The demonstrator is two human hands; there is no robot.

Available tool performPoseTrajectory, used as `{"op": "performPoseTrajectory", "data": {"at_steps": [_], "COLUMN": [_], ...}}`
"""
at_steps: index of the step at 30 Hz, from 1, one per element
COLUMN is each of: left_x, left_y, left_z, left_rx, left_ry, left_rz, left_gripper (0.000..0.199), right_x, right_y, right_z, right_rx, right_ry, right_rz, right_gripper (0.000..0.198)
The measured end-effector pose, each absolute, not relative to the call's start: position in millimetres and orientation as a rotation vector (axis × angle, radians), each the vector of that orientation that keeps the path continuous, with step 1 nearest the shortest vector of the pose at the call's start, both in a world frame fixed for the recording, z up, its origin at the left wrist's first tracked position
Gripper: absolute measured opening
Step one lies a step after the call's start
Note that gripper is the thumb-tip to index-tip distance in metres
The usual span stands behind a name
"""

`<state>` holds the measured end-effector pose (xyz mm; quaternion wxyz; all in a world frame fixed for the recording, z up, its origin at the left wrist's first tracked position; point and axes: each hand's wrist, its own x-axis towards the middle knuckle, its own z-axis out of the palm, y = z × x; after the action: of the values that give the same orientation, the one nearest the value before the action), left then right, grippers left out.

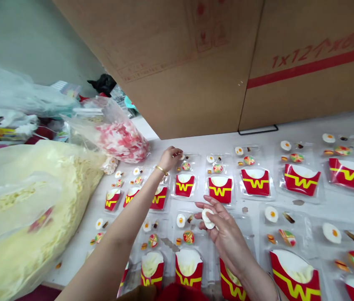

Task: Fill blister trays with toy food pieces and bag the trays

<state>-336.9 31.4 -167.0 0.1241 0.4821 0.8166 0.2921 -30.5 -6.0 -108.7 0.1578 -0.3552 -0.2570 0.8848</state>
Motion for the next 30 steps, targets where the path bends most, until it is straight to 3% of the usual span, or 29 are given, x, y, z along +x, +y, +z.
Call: {"op": "performPoseTrajectory", "data": {"at_steps": [6, 10, 18, 23, 27, 30], "left_x": [-331.1, -302.9, -205.1, -229.9, -309.4, -357.2], "left_y": [30.2, 12.5, -63.6, -87.5, -96.2, -96.4], "left_z": [-161.3, -138.8, -82.9, -87.8, -107.5, -128.0], "left_rx": [1.831, 1.780, 1.367, 1.179, 1.007, 0.940], "left_ry": [2.367, 2.341, 1.583, 1.701, 2.142, 2.470], "left_rz": [0.635, 0.807, 0.816, 0.958, 1.114, 1.052], "left_gripper": [0.029, 0.025, 0.017, 0.013, 0.019, 0.021], "right_x": [-33.2, -35.1, -50.8, -58.1, -58.6, -59.7], "right_y": [-9.0, -7.8, -19.4, -36.2, -38.9, -38.3], "right_z": [-108.1, -104.3, -107.3, -108.0, -99.2, -96.7], "right_rx": [-0.990, -0.941, -0.874, -0.940, -0.960, -0.981], "right_ry": [-0.818, -0.913, -1.049, -0.926, -0.742, -0.619], "right_rz": [2.472, 2.421, 2.308, 2.471, 2.595, 2.618], "right_gripper": [0.061, 0.076, 0.090, 0.075, 0.044, 0.038]}}
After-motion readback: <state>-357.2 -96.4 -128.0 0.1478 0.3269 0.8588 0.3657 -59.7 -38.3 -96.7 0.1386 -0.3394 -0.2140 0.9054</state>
